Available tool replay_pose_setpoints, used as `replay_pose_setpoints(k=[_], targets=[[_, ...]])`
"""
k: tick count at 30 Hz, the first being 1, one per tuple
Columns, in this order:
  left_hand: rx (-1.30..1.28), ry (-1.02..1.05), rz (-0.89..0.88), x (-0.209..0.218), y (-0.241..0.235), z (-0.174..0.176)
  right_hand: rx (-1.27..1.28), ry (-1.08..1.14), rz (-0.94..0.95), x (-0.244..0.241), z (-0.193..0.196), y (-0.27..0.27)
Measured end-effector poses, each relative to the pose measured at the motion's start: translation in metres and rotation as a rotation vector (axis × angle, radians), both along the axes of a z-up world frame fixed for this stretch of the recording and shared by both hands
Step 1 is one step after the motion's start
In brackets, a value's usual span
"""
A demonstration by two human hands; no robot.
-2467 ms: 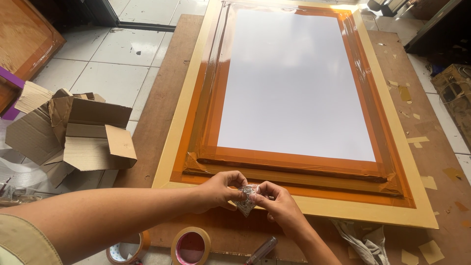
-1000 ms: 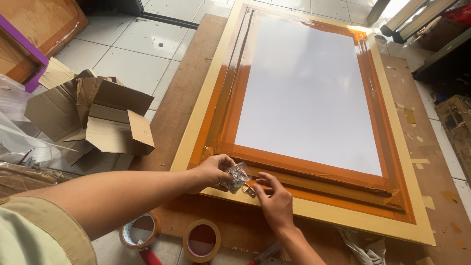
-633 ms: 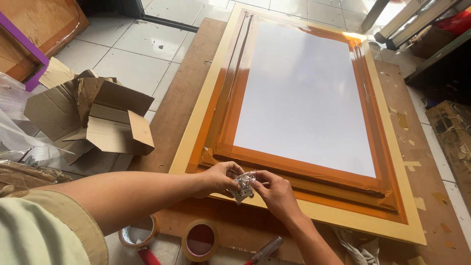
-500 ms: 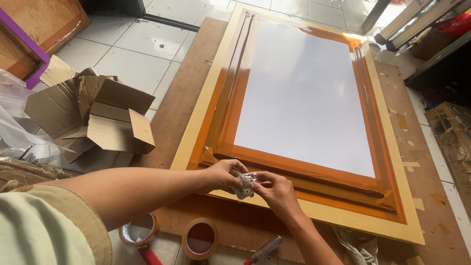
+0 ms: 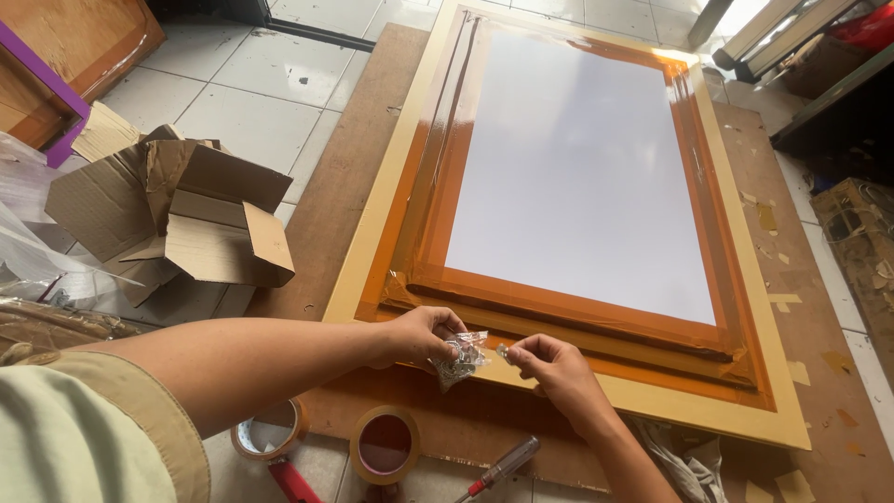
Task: Attaching a metal hanging loop to the back of a picture frame using a manual screwdriver and screws.
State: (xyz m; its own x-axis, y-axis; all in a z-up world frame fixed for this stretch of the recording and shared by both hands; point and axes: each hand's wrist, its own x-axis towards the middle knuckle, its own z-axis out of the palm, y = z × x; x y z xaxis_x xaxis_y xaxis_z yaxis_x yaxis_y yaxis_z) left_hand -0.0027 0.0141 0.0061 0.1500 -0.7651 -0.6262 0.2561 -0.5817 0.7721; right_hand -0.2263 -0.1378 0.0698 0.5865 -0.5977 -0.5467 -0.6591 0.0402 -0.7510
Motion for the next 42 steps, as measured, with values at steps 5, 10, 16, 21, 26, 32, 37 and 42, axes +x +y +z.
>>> replay_pose_setpoints(k=[5, 10, 16, 21, 26, 32, 37, 42], targets=[[0.076, -0.005, -0.158, -0.017, 0.018, -0.026, -0.185, 0.119, 0.213, -0.031, -0.045, 0.027], [0.223, -0.105, -0.351, -0.041, 0.032, -0.045, -0.532, 0.320, 0.506, -0.046, -0.093, 0.050], [0.330, -0.227, -0.342, -0.051, 0.027, -0.043, -0.648, 0.230, 0.579, -0.051, -0.112, 0.060], [0.405, -0.279, -0.408, -0.050, 0.022, -0.043, -0.666, 0.151, 0.573, -0.052, -0.115, 0.060], [0.430, -0.339, -0.524, -0.045, 0.009, -0.027, -0.711, 0.131, 0.574, -0.052, -0.122, 0.057], [0.378, -0.381, -0.593, -0.050, 0.012, -0.042, -0.665, 0.090, 0.529, -0.050, -0.116, 0.062], [0.400, -0.346, -0.462, -0.054, 0.019, -0.018, -0.694, 0.087, 0.584, -0.052, -0.124, 0.058], [0.465, -0.454, -0.529, -0.045, 0.007, 0.017, -0.734, 0.033, 0.579, -0.045, -0.129, 0.057]])
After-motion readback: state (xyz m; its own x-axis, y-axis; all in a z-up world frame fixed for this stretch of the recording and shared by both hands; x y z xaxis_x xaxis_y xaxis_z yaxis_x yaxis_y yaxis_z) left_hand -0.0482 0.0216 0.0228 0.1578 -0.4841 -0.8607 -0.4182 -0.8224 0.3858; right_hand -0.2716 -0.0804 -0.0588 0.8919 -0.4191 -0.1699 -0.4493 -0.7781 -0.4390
